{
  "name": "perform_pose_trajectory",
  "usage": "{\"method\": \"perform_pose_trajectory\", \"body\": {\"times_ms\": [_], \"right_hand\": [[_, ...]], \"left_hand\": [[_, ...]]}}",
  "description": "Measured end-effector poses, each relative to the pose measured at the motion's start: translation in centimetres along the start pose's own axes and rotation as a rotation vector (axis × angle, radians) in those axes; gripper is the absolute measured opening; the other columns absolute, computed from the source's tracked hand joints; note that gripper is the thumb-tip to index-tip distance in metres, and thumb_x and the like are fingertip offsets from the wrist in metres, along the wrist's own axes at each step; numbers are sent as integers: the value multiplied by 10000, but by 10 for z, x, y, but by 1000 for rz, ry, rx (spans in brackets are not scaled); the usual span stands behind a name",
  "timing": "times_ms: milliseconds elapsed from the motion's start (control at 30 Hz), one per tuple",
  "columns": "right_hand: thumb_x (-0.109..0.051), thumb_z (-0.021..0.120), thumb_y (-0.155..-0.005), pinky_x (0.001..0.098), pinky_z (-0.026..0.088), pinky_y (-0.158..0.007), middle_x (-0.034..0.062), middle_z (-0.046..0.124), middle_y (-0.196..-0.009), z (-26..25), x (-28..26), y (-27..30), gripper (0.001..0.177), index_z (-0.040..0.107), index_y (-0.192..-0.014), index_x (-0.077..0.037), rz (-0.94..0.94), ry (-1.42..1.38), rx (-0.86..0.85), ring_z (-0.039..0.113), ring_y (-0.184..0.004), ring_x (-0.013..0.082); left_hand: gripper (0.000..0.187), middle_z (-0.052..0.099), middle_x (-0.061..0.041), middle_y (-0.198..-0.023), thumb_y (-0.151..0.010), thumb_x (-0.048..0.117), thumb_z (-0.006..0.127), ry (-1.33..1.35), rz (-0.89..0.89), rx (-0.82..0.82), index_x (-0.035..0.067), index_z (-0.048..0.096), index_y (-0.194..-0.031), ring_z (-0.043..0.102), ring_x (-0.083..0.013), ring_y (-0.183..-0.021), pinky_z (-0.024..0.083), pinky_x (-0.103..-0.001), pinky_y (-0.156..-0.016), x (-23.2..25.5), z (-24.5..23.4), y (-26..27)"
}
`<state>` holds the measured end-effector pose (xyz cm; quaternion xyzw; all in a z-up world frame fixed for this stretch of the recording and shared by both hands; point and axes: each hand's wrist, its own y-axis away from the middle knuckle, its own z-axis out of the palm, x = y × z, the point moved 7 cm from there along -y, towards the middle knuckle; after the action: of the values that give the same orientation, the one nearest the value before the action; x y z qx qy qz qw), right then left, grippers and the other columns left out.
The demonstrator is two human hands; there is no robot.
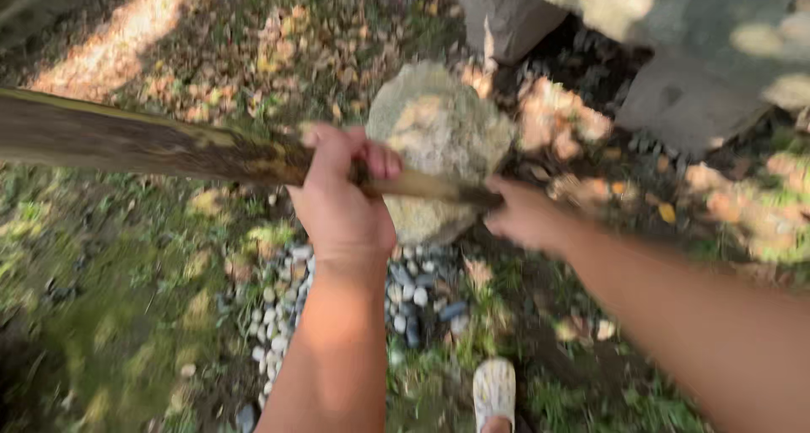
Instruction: The person sweeps leaves and debris from a grassy and rocky ground surface using a broom.
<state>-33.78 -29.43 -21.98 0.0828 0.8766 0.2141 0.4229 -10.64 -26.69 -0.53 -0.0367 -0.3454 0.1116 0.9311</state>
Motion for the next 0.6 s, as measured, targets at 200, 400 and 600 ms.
{"method": "perform_pose_trajectory", "body": {"times_ms": [200,400,600], "right_hand": [[-220,746,-882,432,558,-640,140,747,-881,-27,12,97,396,638,-1225,-55,145,76,323,733,-712,246],[-211,754,-865,403,532,-753,156,726,-867,-70,-132,40,300,684,-1100,-37,-396,-59,412,696,-831,253],[-204,763,-831,401,558,-813,130,700,-1129,-70,-86,-42,735,424,-1481,-154,-191,120,115,695,-931,255]], "left_hand": [[167,472,-74,-610,-898,146,539,-47,-86,-56,71,519,-750,501,-238,-565,548,-511,-640,22,13,-25],[220,502,-116,-726,-1048,166,513,-204,227,-530,18,548,-888,494,-261,-609,535,-476,-721,107,73,-43],[188,489,-62,-656,-893,10,631,-103,113,-223,71,496,-778,500,-213,-593,446,-393,-602,-4,59,-71]]}}
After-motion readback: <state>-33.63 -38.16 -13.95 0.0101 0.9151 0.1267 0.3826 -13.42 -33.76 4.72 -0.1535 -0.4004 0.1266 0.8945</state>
